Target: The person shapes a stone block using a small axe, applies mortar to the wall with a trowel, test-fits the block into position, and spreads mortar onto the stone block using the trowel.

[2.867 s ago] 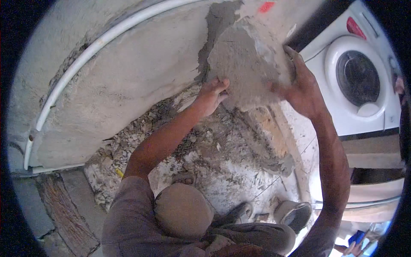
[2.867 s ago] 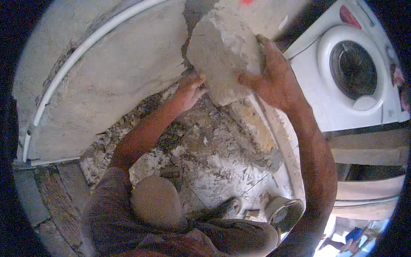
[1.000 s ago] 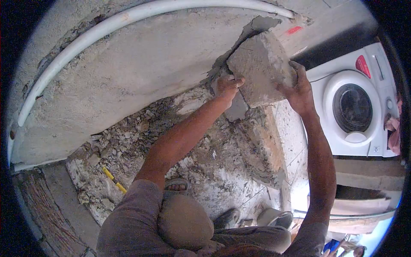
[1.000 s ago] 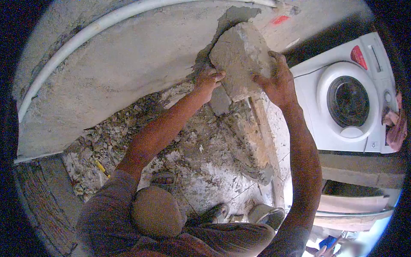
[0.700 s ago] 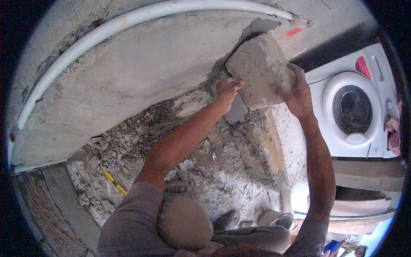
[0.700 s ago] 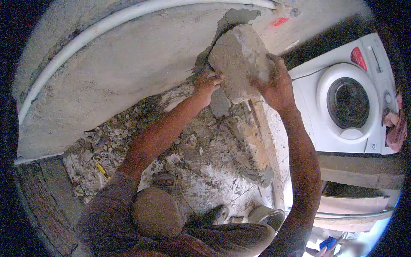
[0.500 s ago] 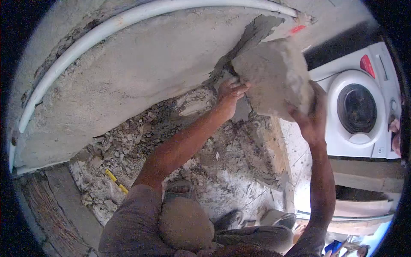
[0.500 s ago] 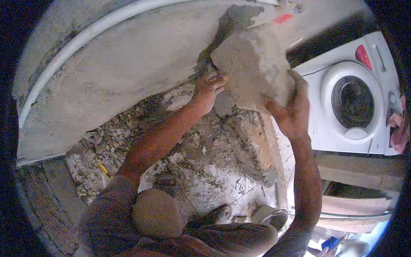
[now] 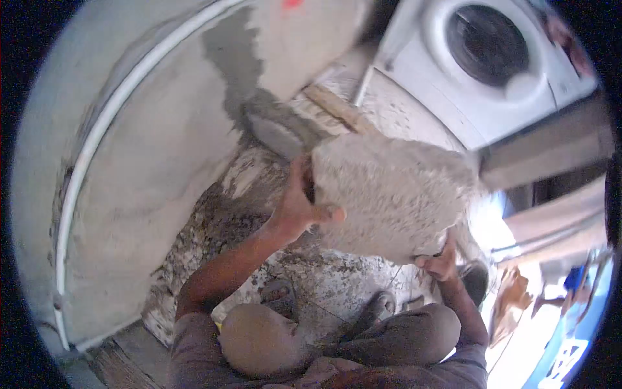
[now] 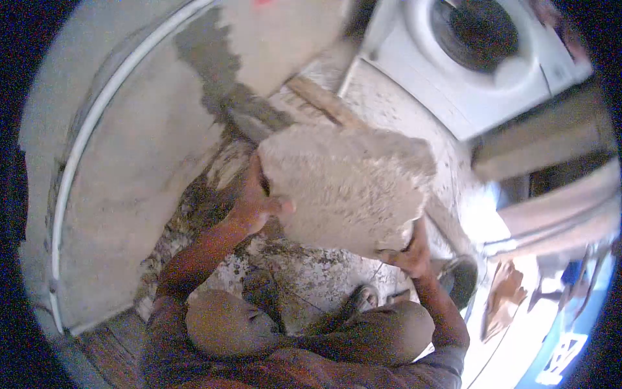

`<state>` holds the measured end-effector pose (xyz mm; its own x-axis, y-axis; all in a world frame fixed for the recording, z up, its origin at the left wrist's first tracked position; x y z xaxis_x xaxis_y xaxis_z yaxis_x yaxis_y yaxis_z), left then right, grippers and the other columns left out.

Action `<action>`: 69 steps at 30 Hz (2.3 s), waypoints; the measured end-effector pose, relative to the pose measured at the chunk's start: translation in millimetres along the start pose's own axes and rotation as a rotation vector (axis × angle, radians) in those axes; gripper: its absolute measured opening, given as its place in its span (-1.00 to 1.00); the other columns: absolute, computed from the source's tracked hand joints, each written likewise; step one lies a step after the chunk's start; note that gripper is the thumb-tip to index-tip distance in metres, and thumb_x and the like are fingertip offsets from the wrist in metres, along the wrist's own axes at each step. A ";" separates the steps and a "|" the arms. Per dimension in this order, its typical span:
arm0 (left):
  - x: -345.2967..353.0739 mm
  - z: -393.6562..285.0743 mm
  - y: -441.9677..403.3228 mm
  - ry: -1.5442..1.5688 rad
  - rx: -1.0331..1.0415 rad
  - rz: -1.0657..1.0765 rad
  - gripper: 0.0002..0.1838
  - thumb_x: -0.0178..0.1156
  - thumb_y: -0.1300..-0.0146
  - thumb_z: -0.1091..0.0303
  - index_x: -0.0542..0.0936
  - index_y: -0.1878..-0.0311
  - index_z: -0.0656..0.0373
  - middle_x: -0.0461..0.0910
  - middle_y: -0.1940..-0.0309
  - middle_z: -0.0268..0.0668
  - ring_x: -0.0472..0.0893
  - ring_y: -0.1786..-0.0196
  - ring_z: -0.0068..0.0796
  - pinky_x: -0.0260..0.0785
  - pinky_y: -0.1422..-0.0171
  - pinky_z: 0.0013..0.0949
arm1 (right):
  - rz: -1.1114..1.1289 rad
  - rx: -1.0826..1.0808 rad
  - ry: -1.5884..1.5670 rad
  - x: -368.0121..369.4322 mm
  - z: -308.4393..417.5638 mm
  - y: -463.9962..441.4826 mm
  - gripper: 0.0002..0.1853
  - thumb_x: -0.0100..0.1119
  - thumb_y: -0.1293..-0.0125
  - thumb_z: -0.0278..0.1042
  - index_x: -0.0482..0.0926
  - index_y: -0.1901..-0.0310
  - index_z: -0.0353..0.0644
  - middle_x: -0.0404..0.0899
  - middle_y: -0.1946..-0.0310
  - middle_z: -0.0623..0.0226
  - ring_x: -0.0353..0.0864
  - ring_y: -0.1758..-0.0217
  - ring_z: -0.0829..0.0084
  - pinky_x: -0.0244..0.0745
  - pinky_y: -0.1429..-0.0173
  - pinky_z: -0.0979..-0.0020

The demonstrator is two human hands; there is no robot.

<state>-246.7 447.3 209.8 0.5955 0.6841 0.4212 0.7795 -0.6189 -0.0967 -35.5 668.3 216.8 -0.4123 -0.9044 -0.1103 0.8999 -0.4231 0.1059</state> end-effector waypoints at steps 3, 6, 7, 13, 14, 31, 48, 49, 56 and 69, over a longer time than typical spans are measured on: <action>29.1 9.1 7.4 -0.272 -0.230 0.162 0.04 0.56 0.35 0.20 0.20 -0.25 0.24 0.36 -0.11 -0.16 0.41 -0.14 -0.31 0.23 -0.27 -0.20 | 0.054 0.331 -0.011 -18.7 -44.6 42.9 0.18 0.62 0.34 -0.02 0.12 -0.29 -0.38 0.33 -0.17 0.10 0.28 -0.27 0.29 0.20 -0.33 0.31; 68.9 9.8 9.0 -0.441 -0.351 0.310 0.01 0.53 0.35 0.24 0.22 -0.24 0.27 0.39 -0.08 -0.17 0.45 -0.10 -0.27 0.25 -0.25 -0.20 | 0.132 0.282 0.180 -26.8 -77.0 76.1 -0.06 0.49 0.10 -0.03 0.22 -0.27 -0.27 0.35 -0.19 0.06 0.33 -0.25 0.21 0.25 -0.31 0.22; 93.1 5.7 7.4 -0.518 -0.340 0.386 0.01 0.54 0.35 0.21 0.22 -0.24 0.28 0.38 -0.08 -0.14 0.43 -0.11 -0.23 0.24 -0.25 -0.18 | 0.152 0.124 0.223 -35.0 -73.5 84.1 -0.16 0.43 0.00 -0.05 0.25 -0.26 -0.24 0.35 -0.19 0.05 0.34 -0.24 0.16 0.26 -0.30 0.19; 160.3 34.3 26.1 -1.254 -0.077 0.888 0.02 0.54 0.33 0.11 0.22 -0.22 0.30 0.30 -0.07 0.00 0.34 -0.16 -0.03 0.20 -0.24 -0.07 | -0.523 0.134 1.119 -180.4 -52.9 187.6 -0.51 0.26 -0.14 -0.24 0.46 -0.10 -0.22 0.43 -0.11 0.06 0.39 -0.19 0.08 0.31 -0.23 0.15; 165.9 42.1 31.5 -1.339 -0.087 0.958 0.02 0.53 0.33 0.08 0.22 -0.21 0.29 0.27 -0.06 0.04 0.31 -0.16 0.03 0.19 -0.23 -0.05 | -0.556 0.255 1.292 -200.7 -59.9 206.0 -0.54 0.23 -0.16 -0.21 0.48 -0.08 -0.22 0.45 -0.09 0.06 0.42 -0.16 0.09 0.35 -0.18 0.14; 172.8 131.1 59.2 -1.408 -0.123 1.108 0.04 0.50 0.27 0.03 0.14 -0.24 0.29 0.26 -0.10 0.08 0.29 -0.17 0.09 0.17 -0.25 0.01 | 0.063 0.842 1.058 -228.9 -112.8 254.4 -0.68 0.01 -0.20 -0.36 0.50 -0.02 -0.01 0.50 0.18 0.14 0.58 0.17 0.13 0.48 0.10 0.09; 160.9 149.3 58.4 -1.110 -0.246 0.856 0.07 0.54 0.31 0.17 0.11 -0.24 0.35 0.25 -0.11 0.07 0.29 -0.21 -0.03 0.16 -0.28 -0.07 | -0.121 0.786 1.530 -237.2 -76.0 256.5 -0.66 0.05 -0.12 -0.54 0.35 0.03 -0.36 0.51 0.45 0.08 0.61 0.48 0.13 0.50 0.43 0.18; 159.3 151.5 60.2 -1.094 -0.224 0.854 0.05 0.53 0.26 0.14 0.10 -0.25 0.32 0.24 -0.11 0.01 0.28 -0.21 -0.08 0.13 -0.29 -0.07 | -0.057 0.851 1.472 -232.8 -74.4 257.8 -0.65 0.03 -0.11 -0.54 0.34 0.03 -0.38 0.51 0.45 0.04 0.60 0.47 0.10 0.50 0.42 0.16; 164.1 156.3 59.8 -1.073 -0.262 0.852 0.08 0.54 0.30 0.19 0.10 -0.25 0.35 0.23 -0.13 0.05 0.28 -0.22 -0.05 0.12 -0.32 -0.10 | 0.201 0.884 1.161 -228.8 -66.9 253.5 -0.63 -0.01 -0.09 -0.52 0.44 0.00 -0.20 0.57 0.35 0.09 0.62 0.26 0.10 0.50 0.13 0.14; 135.1 157.3 43.9 -1.115 -0.375 0.839 0.11 0.56 0.33 0.13 0.11 -0.26 0.36 0.27 -0.12 0.01 0.31 -0.21 -0.14 0.14 -0.32 -0.16 | -0.222 0.922 0.019 -253.4 -51.5 341.4 -0.49 0.27 -0.02 -0.45 0.52 -0.10 -0.18 0.61 0.38 0.33 0.51 0.47 0.61 0.47 0.42 0.53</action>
<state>-101.4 573.3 120.6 0.8186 -0.0940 -0.5666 0.1390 -0.9248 0.3542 383.5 755.9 230.0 -0.5507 -0.8003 -0.2372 0.3308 -0.4702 0.8182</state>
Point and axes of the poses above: each hand's wrist, its own y-axis away from the middle knuckle, its own x-axis out of the palm, z = x × y, the point moved 3 cm from there along -y, towards the middle knuckle
